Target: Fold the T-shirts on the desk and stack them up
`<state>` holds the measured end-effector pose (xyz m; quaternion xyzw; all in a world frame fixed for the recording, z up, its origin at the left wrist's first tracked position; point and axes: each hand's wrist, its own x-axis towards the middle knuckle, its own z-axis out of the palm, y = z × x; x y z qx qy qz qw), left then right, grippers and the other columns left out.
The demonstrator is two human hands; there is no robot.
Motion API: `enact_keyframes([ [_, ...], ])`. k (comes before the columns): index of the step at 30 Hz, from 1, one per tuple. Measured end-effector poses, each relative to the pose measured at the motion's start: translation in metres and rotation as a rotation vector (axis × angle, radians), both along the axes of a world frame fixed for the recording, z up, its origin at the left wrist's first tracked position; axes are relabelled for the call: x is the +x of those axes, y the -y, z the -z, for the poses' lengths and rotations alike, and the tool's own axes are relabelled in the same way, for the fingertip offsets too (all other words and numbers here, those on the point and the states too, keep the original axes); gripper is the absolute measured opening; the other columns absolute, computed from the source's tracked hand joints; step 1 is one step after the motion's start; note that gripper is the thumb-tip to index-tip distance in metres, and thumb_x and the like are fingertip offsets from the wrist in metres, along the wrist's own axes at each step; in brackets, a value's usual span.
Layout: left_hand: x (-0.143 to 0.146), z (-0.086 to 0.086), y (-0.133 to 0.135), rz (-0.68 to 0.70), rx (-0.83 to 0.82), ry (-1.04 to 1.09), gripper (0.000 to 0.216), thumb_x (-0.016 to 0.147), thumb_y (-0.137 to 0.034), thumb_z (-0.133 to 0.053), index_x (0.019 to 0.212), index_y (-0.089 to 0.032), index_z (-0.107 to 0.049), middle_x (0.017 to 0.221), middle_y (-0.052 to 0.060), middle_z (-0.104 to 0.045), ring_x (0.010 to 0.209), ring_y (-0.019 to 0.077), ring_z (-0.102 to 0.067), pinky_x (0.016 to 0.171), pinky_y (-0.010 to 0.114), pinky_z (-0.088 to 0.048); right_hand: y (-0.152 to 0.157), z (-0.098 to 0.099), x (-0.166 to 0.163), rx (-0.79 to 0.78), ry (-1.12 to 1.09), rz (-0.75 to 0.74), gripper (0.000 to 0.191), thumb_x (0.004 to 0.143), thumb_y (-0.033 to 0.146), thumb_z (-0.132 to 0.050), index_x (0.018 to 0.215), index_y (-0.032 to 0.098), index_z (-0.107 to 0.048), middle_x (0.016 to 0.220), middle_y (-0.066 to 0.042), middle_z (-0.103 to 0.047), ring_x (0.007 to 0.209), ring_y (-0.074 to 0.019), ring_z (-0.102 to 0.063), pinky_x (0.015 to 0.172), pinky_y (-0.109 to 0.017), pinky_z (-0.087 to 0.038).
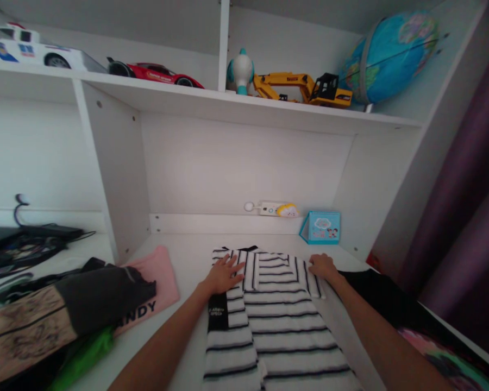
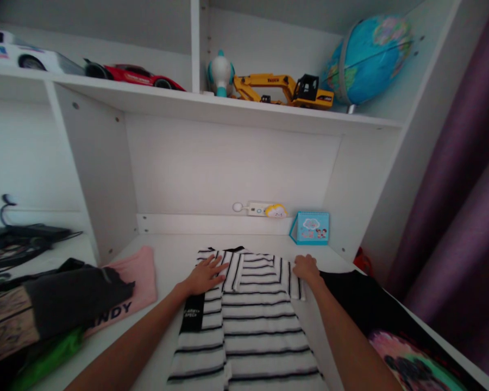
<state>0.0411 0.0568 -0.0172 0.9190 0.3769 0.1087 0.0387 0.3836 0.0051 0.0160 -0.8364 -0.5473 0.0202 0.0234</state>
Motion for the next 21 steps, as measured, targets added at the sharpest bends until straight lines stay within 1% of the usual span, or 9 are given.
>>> enact_keyframes([
  [4,-0.001,0.002,0.000,-0.002,-0.014,0.025,0.054,0.082,-0.059,-0.024,0.128,-0.033,-0.033,0.139,0.003,-0.026,0.127,0.0274,-0.016,0.100,0.044,-0.017,-0.002,-0.010,0.000,0.043,-0.103,0.023,0.024,0.083,0.032,-0.048,0.099,0.014,-0.053,0.099,-0.005,-0.055,0.086,-0.0151,-0.054,0.074,-0.034,-0.046],
  [7,-0.001,0.003,-0.002,-0.010,-0.066,0.093,0.056,0.082,-0.056,-0.028,0.132,-0.031,-0.027,0.138,0.002,-0.027,0.128,0.0264,-0.016,0.101,0.042,-0.016,-0.006,-0.031,-0.006,0.092,-0.207,0.035,0.022,0.083,0.031,-0.048,0.096,0.013,-0.053,0.090,-0.003,-0.056,0.075,-0.0118,-0.055,0.064,-0.029,-0.048],
  [9,-0.002,0.003,-0.005,-0.028,-0.156,0.200,0.057,0.083,-0.051,-0.030,0.134,-0.028,-0.021,0.137,0.002,-0.029,0.127,0.0243,-0.018,0.101,0.040,-0.017,-0.011,-0.049,-0.019,0.141,-0.280,0.032,0.022,0.083,0.029,-0.048,0.098,0.013,-0.051,0.085,-0.002,-0.056,0.067,-0.0098,-0.055,0.058,-0.025,-0.048],
  [11,-0.002,0.003,-0.009,-0.060,-0.301,0.389,0.059,0.084,-0.049,-0.030,0.136,-0.025,-0.016,0.135,0.002,-0.034,0.126,0.0213,-0.024,0.101,0.036,-0.020,-0.020,-0.066,-0.042,0.184,-0.362,0.004,0.024,0.084,0.026,-0.047,0.103,0.012,-0.047,0.080,-0.001,-0.056,0.060,-0.0081,-0.054,0.053,-0.022,-0.047],
  [13,-0.003,0.003,-0.013,-0.110,-0.476,0.639,0.062,0.084,-0.048,-0.031,0.136,-0.022,-0.012,0.129,0.005,-0.043,0.122,0.0191,-0.033,0.100,0.034,-0.023,-0.030,-0.076,-0.078,0.210,-0.451,-0.056,0.026,0.083,0.022,-0.046,0.108,0.012,-0.042,0.073,0.001,-0.056,0.054,-0.0071,-0.054,0.049,-0.020,-0.045],
  [16,-0.006,0.002,-0.016,-0.162,-0.679,0.978,0.067,0.084,-0.049,-0.032,0.137,-0.018,-0.006,0.114,0.008,-0.056,0.112,0.0188,-0.045,0.095,0.036,-0.032,-0.041,-0.077,-0.143,0.222,-0.573,-0.178,0.032,0.080,0.016,-0.046,0.110,0.013,-0.037,0.070,0.001,-0.056,0.050,-0.0070,-0.054,0.045,-0.018,-0.044],
  [17,-0.007,0.002,-0.017,-0.164,-0.712,1.048,0.067,0.084,-0.049,-0.032,0.136,-0.016,-0.006,0.109,0.009,-0.059,0.108,0.0190,-0.049,0.092,0.036,-0.034,-0.043,-0.075,-0.164,0.216,-0.608,-0.223,0.033,0.080,0.015,-0.046,0.111,0.014,-0.035,0.069,0.001,-0.057,0.049,-0.0071,-0.054,0.045,-0.018,-0.044],
  [19,-0.009,0.002,-0.018,-0.165,-0.709,1.117,0.067,0.083,-0.049,-0.035,0.135,-0.015,-0.011,0.103,0.009,-0.062,0.101,0.0191,-0.053,0.089,0.036,-0.037,-0.042,-0.072,-0.197,0.186,-0.670,-0.331,0.036,0.079,0.016,-0.045,0.113,0.015,-0.033,0.069,0.001,-0.058,0.050,-0.0074,-0.055,0.046,-0.018,-0.044],
  [21,-0.010,0.003,-0.019,-0.174,-0.649,1.114,0.064,0.082,-0.047,-0.039,0.134,-0.015,-0.019,0.096,0.008,-0.063,0.096,0.0185,-0.055,0.087,0.034,-0.038,-0.036,-0.074,-0.212,0.144,-0.704,-0.453,0.037,0.080,0.021,-0.046,0.114,0.017,-0.033,0.070,0.001,-0.059,0.052,-0.0081,-0.056,0.049,-0.018,-0.044],
])
